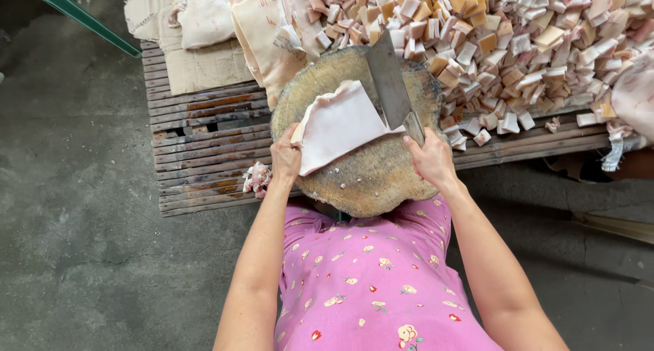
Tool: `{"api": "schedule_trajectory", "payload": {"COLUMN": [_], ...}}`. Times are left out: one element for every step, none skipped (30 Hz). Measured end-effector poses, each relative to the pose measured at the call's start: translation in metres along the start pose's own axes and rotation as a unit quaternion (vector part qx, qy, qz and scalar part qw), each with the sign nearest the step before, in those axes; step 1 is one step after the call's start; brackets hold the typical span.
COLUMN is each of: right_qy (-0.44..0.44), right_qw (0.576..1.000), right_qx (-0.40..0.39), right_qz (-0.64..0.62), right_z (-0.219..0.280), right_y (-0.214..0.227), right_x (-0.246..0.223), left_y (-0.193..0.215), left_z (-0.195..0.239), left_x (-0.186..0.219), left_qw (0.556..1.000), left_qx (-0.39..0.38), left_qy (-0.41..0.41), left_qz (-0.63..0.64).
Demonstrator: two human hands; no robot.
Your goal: The person cuts large slabs of pork fat and skin into long strips and then into smaller rectangular cubes using a large cleaver on a round wooden cutting board.
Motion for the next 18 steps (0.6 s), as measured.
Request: {"api": "schedule_trajectory", "payload": {"right_qy": [0.018,0.036,0.075,0.113,0.150,0.166,0.181,0.197,0.155,0.112,0.070,0.087,0.106,0.125,0.093,0.061,0.031,0.035], "right_qw": [1.000,0.999,0.995,0.989,0.981,0.977,0.973,0.968,0.980,0.988,0.994,0.989,0.982,0.972,0.982,0.989,0.994,0.994], "right_qx": [0.019,0.038,0.065,0.093,0.117,0.129,0.143,0.156,0.128,0.098,0.068,0.078,0.089,0.099,0.075,0.050,0.025,0.029], "right_qz": [0.007,0.015,0.021,0.027,0.034,0.021,0.009,-0.003,0.016,0.034,0.051,0.092,0.131,0.171,0.147,0.122,0.097,0.096], "right_z": [0.009,0.019,0.026,0.032,0.038,0.041,0.044,0.045,0.040,0.035,0.030,0.029,0.027,0.025,0.024,0.024,0.024,0.027], "right_y": [0.004,0.009,0.015,0.021,0.022,0.021,0.019,0.016,0.004,-0.011,-0.027,-0.032,-0.033,-0.035,-0.034,-0.029,-0.023,-0.016], "right_x": [-0.001,-0.002,-0.007,-0.011,-0.014,-0.013,-0.010,-0.005,0.005,0.015,0.026,0.030,0.032,0.031,0.037,0.041,0.042,0.035], "left_y": [0.001,0.002,0.003,0.003,0.003,0.003,0.001,0.000,0.001,0.002,0.003,0.003,0.004,0.007,0.008,0.008,0.005,0.001], "left_z": [0.001,0.003,0.001,-0.002,-0.001,-0.001,-0.001,-0.001,-0.001,-0.002,-0.001,0.000,-0.002,-0.006,-0.006,-0.006,-0.007,-0.009], "left_x": [0.000,0.000,0.001,0.003,0.001,-0.001,-0.003,-0.001,0.001,0.003,0.000,-0.002,-0.005,-0.005,-0.005,-0.005,-0.010,-0.013], "left_qw": [1.000,1.000,0.999,0.999,1.000,1.000,1.000,1.000,1.000,1.000,1.000,0.999,0.998,0.999,0.999,0.999,0.998,0.995], "left_qx": [0.002,0.003,0.008,0.012,0.004,-0.004,-0.012,-0.007,-0.002,0.004,-0.006,-0.016,-0.025,-0.017,-0.011,-0.005,-0.019,-0.033], "left_qy": [-0.018,-0.025,-0.034,-0.044,-0.021,0.001,0.023,0.012,0.000,-0.012,0.009,0.029,0.048,0.040,0.034,0.028,0.062,0.095], "left_qz": [0.004,0.005,0.006,0.008,0.003,-0.002,-0.006,-0.003,0.000,0.003,-0.002,-0.007,-0.011,-0.016,-0.020,-0.024,-0.016,-0.008]}}
Point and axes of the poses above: each hand's wrist, its own z-axis away from the middle knuckle, its own y-axis out of the back of the hand, x = y × z, the point moved 6 cm from there along -z, towards the middle knuckle, and after that the axes turned 4 degrees about -y, right-handed, at the moved point
